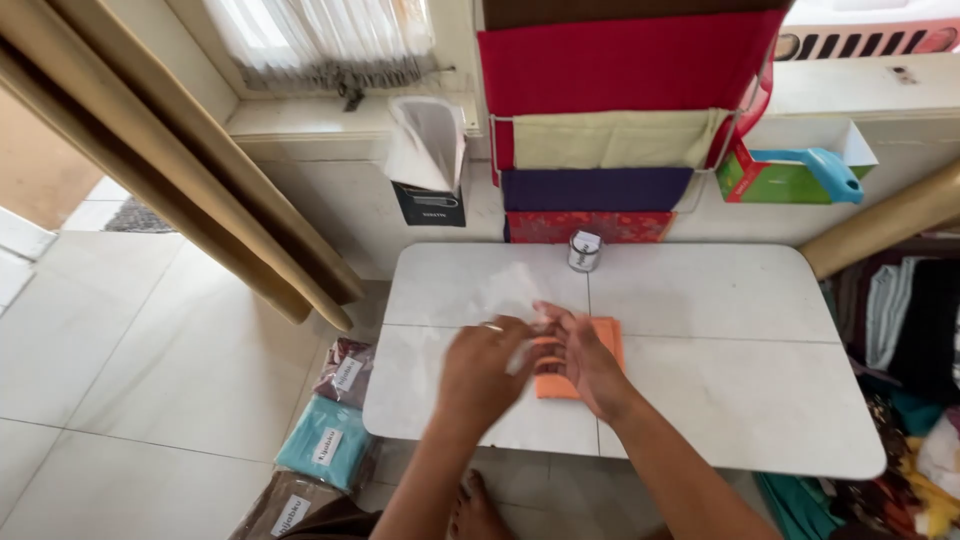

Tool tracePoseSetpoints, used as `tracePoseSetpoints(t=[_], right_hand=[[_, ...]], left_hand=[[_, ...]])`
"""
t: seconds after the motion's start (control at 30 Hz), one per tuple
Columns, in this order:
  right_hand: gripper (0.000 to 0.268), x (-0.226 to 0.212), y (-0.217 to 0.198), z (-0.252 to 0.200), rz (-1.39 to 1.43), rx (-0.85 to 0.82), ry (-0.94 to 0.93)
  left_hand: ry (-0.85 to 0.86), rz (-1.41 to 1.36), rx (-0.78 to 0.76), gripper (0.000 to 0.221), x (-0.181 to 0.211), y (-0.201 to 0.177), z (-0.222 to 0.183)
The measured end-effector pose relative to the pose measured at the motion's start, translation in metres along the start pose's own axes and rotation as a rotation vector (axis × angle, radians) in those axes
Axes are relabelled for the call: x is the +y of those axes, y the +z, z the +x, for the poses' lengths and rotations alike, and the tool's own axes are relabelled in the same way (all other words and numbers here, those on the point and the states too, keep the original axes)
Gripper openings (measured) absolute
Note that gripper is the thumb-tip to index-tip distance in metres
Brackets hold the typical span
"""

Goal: Folding a hijab, cleaning it with a lint roller, and placing it into a plastic bag for shipping.

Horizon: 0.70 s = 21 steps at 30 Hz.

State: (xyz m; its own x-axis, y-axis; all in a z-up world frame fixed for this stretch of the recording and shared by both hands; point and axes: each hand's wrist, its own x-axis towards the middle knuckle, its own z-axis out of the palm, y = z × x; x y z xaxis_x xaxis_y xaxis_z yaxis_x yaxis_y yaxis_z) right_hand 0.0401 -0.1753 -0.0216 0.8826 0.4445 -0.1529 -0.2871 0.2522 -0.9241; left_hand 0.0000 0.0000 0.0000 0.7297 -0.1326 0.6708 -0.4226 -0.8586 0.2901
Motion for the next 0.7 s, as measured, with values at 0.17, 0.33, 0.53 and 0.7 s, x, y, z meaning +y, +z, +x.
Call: tracePoseSetpoints(t=[0.17, 0.33, 0.53, 0.7], right_hand=[[0.042, 0.031, -0.023, 0.031, -0.056, 0.219, 0.083], [0.025, 0.073, -0.047, 0.045, 0.204, 0.355, 0.215], [0.037, 0.075, -0.048, 0.049, 0.054, 0.314, 0.183], [0.041, 0.064, -0.054, 0.056, -0.031, 0.292, 0.238]], left_hand=[[0.234, -0.125, -0.137, 0.047, 0.001, 0.029, -0.022], [-0.070, 0.137, -0.140, 0.060, -0.056, 0.055, -0.060], [-0.789, -0.681, -0.672, 0.044, -0.102, 0.063, -0.087], [-0.795, -0.460, -0.661, 0.031, -0.134, 0.073, -0.092]])
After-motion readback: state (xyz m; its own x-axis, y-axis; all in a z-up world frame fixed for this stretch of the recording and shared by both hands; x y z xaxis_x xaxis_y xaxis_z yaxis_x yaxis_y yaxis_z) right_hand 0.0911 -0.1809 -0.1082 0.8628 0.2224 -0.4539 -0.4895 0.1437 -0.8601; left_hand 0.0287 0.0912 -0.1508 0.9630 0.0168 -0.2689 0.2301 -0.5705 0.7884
